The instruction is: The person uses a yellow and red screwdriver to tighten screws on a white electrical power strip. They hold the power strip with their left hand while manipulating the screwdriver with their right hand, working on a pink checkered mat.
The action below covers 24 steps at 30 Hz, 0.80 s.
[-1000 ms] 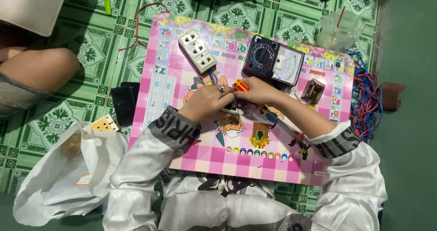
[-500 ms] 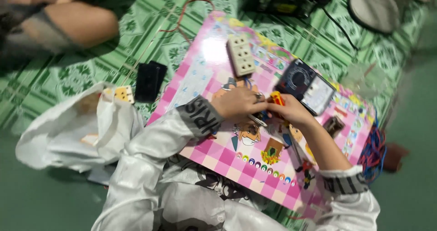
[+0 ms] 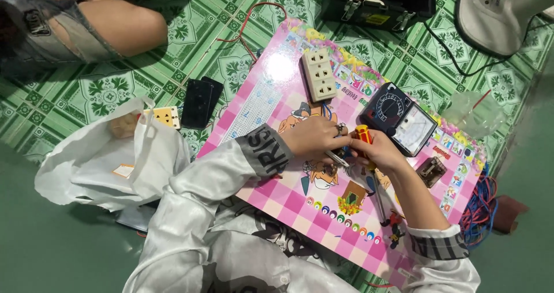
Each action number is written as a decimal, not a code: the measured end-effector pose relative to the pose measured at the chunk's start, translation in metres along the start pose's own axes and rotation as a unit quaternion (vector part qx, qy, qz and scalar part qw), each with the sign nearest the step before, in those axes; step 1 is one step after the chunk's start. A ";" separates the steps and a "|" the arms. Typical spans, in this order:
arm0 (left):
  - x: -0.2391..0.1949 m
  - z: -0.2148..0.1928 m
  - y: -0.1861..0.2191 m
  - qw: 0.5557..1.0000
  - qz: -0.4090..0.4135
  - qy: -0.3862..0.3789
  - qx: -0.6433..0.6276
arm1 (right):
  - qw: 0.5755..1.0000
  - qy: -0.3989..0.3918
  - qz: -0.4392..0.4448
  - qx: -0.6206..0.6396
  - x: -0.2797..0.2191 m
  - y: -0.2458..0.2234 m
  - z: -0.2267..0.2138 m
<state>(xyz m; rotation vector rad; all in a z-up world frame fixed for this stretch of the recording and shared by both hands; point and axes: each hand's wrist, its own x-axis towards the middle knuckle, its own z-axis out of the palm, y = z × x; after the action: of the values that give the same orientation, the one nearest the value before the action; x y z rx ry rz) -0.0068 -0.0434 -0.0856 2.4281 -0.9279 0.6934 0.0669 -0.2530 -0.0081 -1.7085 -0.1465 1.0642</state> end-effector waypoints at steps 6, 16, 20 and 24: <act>0.003 -0.011 0.000 1.000 -0.001 0.004 0.004 | 0.976 -0.026 -0.210 -0.059 -0.070 -0.093 0.005; 0.016 -0.043 0.024 0.991 -0.016 -0.017 -0.133 | 0.871 -0.391 -0.264 -0.135 -0.070 -0.152 0.147; 0.011 -0.029 0.012 0.999 0.006 0.011 -0.045 | 0.919 -0.288 -0.266 0.045 -0.080 -0.138 0.117; -0.001 0.004 0.000 0.999 0.027 0.033 0.010 | 0.919 -0.251 -0.283 0.112 -0.092 -0.108 0.040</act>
<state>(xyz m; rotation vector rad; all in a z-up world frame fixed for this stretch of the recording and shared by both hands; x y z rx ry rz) -0.0058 -0.0454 -0.0893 2.3901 -0.9671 0.8009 0.0255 -0.2304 0.1321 -1.0534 -0.7699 1.0021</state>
